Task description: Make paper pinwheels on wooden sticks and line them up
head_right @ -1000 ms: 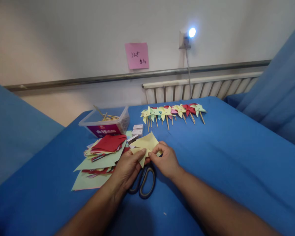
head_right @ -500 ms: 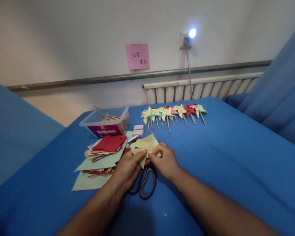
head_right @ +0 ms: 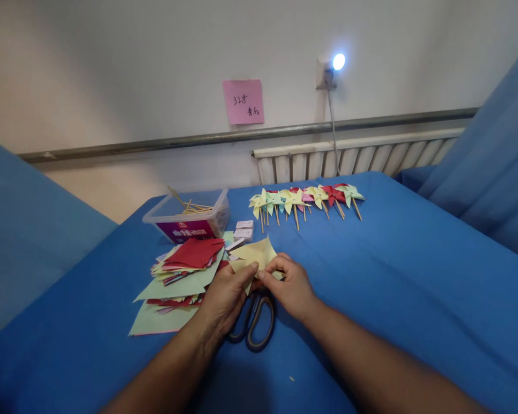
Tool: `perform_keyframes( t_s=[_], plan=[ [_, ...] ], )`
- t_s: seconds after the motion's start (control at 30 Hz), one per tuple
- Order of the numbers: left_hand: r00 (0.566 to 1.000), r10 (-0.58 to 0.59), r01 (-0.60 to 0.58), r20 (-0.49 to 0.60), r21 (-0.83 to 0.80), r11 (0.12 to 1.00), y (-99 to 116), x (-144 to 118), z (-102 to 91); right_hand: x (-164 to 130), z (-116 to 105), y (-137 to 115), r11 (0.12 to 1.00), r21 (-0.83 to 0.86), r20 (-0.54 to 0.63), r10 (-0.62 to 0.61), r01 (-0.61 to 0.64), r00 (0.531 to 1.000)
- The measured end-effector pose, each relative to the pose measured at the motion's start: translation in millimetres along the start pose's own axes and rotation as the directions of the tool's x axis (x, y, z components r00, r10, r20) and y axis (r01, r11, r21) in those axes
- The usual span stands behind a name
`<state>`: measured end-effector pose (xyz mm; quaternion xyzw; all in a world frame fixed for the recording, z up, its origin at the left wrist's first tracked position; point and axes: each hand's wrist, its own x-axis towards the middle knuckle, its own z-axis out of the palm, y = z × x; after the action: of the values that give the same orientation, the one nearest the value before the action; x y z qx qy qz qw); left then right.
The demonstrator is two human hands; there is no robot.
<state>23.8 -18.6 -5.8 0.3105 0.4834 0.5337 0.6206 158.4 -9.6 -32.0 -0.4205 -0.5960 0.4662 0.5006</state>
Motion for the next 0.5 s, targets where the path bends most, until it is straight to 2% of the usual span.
perform_keyframes(
  t_s=[0.07, 0.13, 0.23, 0.3, 0.37, 0.5],
  plan=[
    [1.000, 0.003, -0.003, 0.006, -0.002, 1.000, 2.9, 0.4, -1.8, -0.2, 0.8, -0.6, 0.986, 0.156, -0.008, 0.053, -0.051, 0.999],
    [0.999, -0.006, 0.007, 0.031, -0.007, 1.000, 7.0, 1.1, -4.3, 1.9, -0.1, -0.9, 0.950, 0.303, -0.085, 0.108, -0.078, 0.990],
    [0.995, -0.039, 0.036, 0.088, 0.044, 0.998, 14.2, 2.6, -9.1, 9.6, -8.5, -2.3, 0.926, 0.372, -0.216, 0.156, -0.067, 0.964],
    [0.993, -0.042, 0.027, 0.112, 0.135, 0.990, 19.3, 3.1, -12.1, 15.9, -18.6, -4.8, 0.919, 0.378, -0.186, 0.191, -0.109, 0.964],
    [0.989, -0.027, -0.013, 0.146, 0.266, 0.964, 24.1, 2.5, -13.8, 20.5, -29.4, -8.5, 0.922, 0.357, -0.102, 0.196, -0.148, 0.975],
    [0.986, 0.041, -0.118, 0.162, 0.501, 0.858, 30.3, -3.4, -12.0, 20.1, -38.5, -15.3, 0.953, 0.252, 0.075, 0.156, -0.170, 0.985]
  ],
)
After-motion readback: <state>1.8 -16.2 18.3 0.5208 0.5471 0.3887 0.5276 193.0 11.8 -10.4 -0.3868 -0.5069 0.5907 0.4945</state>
